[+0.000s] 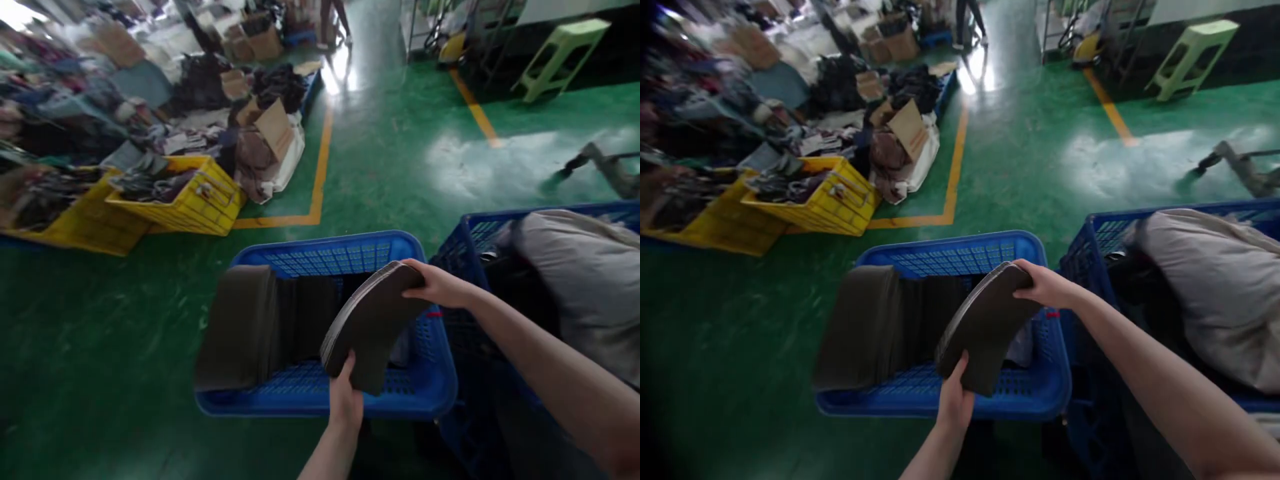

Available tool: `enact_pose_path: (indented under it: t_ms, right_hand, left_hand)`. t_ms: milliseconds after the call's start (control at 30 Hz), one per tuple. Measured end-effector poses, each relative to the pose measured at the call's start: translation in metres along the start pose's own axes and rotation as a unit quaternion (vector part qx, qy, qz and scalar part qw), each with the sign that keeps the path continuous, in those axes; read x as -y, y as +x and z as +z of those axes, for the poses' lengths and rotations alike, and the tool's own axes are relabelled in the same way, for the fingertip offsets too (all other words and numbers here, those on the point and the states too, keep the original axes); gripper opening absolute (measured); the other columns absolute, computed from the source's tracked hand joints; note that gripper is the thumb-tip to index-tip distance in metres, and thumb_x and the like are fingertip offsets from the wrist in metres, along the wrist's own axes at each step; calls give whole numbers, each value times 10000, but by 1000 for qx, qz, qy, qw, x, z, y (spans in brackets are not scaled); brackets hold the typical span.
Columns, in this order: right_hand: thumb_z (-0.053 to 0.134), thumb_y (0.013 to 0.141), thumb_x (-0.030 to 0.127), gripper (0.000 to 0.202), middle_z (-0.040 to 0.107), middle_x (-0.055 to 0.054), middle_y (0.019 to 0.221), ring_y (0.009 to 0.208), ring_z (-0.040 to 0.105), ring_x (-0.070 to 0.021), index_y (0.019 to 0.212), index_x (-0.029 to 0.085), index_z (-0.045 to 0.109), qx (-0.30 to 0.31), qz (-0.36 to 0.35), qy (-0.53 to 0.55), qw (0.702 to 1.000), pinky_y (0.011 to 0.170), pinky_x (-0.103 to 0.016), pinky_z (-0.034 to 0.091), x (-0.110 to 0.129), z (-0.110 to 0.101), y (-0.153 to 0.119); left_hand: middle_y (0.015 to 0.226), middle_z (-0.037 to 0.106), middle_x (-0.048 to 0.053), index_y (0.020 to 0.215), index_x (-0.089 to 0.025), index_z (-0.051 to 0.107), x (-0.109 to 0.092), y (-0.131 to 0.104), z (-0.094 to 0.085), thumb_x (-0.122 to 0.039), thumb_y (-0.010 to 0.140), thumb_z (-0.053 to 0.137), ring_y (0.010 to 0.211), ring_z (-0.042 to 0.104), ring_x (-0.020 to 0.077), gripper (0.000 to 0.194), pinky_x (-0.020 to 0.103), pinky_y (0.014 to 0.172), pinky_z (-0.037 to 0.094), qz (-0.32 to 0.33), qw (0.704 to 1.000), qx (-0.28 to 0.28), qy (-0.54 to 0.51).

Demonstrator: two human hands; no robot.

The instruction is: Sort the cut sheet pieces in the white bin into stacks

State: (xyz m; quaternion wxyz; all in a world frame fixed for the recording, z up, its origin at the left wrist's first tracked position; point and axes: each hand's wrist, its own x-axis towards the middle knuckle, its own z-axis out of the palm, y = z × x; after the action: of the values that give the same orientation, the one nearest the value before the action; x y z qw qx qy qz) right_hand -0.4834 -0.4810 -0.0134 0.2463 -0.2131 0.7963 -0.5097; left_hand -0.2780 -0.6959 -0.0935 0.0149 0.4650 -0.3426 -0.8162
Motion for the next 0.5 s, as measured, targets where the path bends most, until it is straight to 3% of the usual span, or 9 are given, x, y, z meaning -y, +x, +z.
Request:
enact_pose_path:
  t_ms: [100,167,233,367,500]
  right_hand:
    - [712,632,227,510,660,-29,981,913,594,-213,1110,115,574,96,19,0,995,883,-333,439,-7,67,136]
    - [697,626,212,409,681,-5,875,832,615,-175,1013,104,623,134,41,10,990,861,-314,443,-10,114,206]
    - [721,570,180,308,689,-7,791,793,626,-183,870,133,666,142,114,18,983,839,-326,458,-11,155,261]
    - [750,489,129,260,696,-58,785,850,637,-226,737,176,686,143,259,-54,954,822,-329,453,-16,217,332]
    - [767,498,168,326,690,-86,946,965,613,-231,816,191,696,179,265,-123,939,868,-326,426,-40,263,364]
  left_hand:
    - [1212,615,140,1237,-170,535,-18,58,-36,-345,668,753,1110,589,260,634,372,937,497,-32,993,-75,-80]
    - [1221,606,152,1251,-158,521,-29,96,-58,-374,649,760,1093,598,269,683,372,906,515,-49,988,-116,-94]
    - [1237,591,165,1261,-150,506,-37,130,-76,-409,655,745,1086,601,280,701,383,875,529,-62,983,-147,-96]
    - [1205,613,150,1250,-155,510,-45,180,-100,-435,722,667,1064,613,272,618,386,834,543,-73,974,-184,-107]
    - [1164,631,160,1237,-135,521,-43,211,-121,-399,766,612,1052,619,272,547,393,833,541,-81,970,-201,-112]
